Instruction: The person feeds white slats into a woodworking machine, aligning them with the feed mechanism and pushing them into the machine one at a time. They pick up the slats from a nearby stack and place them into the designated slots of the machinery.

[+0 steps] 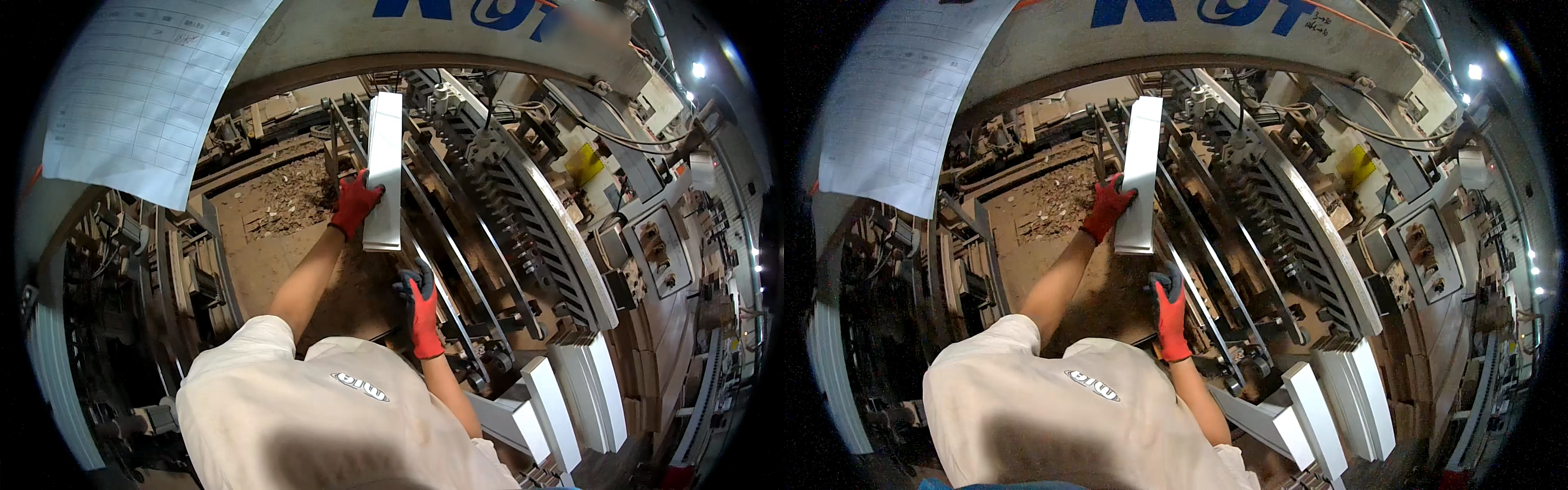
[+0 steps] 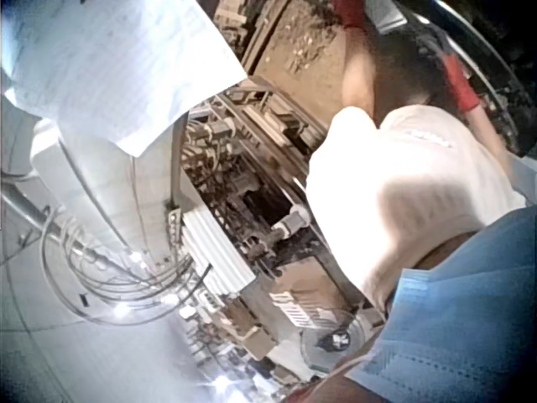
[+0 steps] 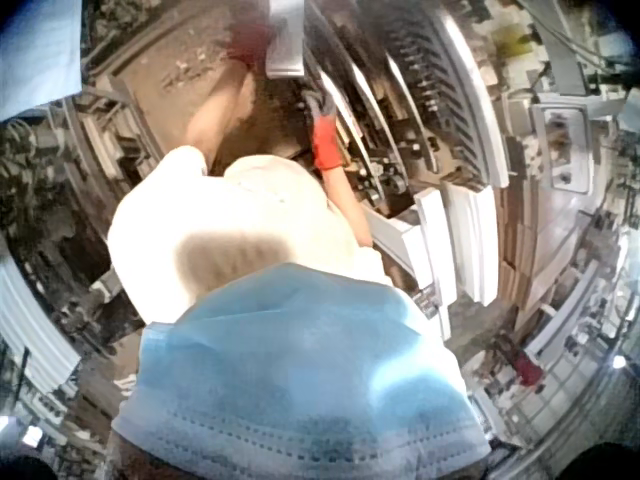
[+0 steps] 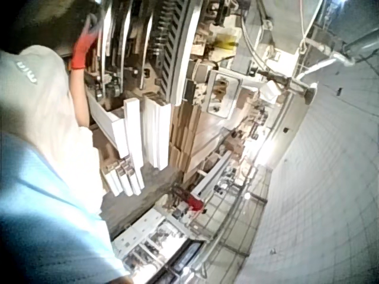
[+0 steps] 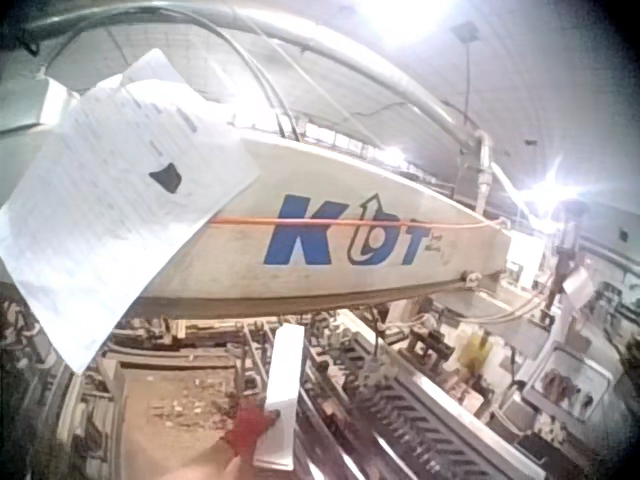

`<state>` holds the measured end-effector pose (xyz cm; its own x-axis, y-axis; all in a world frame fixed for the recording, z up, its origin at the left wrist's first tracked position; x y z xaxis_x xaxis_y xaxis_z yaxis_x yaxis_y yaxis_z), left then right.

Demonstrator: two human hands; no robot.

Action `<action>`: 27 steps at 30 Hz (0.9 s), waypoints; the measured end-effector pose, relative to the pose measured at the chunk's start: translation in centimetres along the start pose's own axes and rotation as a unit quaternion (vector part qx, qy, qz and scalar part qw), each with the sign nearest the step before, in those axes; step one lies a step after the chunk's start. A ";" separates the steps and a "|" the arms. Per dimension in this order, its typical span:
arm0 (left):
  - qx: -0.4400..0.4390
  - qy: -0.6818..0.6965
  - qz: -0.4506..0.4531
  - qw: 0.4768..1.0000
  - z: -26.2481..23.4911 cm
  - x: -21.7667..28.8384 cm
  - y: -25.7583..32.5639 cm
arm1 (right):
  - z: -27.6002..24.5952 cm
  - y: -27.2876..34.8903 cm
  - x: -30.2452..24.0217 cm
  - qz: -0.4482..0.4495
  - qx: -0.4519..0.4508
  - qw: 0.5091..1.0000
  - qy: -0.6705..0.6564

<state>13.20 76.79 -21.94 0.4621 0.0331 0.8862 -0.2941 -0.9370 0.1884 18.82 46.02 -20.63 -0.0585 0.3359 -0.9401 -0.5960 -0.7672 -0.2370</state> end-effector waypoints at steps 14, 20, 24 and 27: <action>-0.320 0.497 -0.134 0.795 4.1 -2.9 3.1 | 8.5 -6.1 8.5 0.243 0.224 0.893 -0.305; -0.325 0.458 -0.187 0.806 3.4 -3.3 6.9 | 8.3 -2.7 10.6 0.141 0.311 0.882 -0.324; -0.359 0.462 -0.160 0.795 2.5 -0.9 6.3 | 6.6 -0.5 9.4 0.132 0.305 0.886 -0.324; -0.321 0.391 0.013 0.862 1.8 -1.1 -2.5 | 5.6 1.7 9.1 0.121 0.313 0.890 -0.308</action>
<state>14.92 78.48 -24.16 -0.1839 0.4744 0.8609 -0.8146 -0.5636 0.1366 12.77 50.81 -28.24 -0.5586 0.5866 -0.5864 -0.8248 -0.4678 0.3178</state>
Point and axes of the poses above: each hand's wrist, its own y-axis away from the middle knuckle, its own z-axis out of the palm, x = y × z, the point moved 5 cm from there along -y, towards the middle knuckle, and after that the axes turned 14 degrees about -z, right-handed, at the moved point
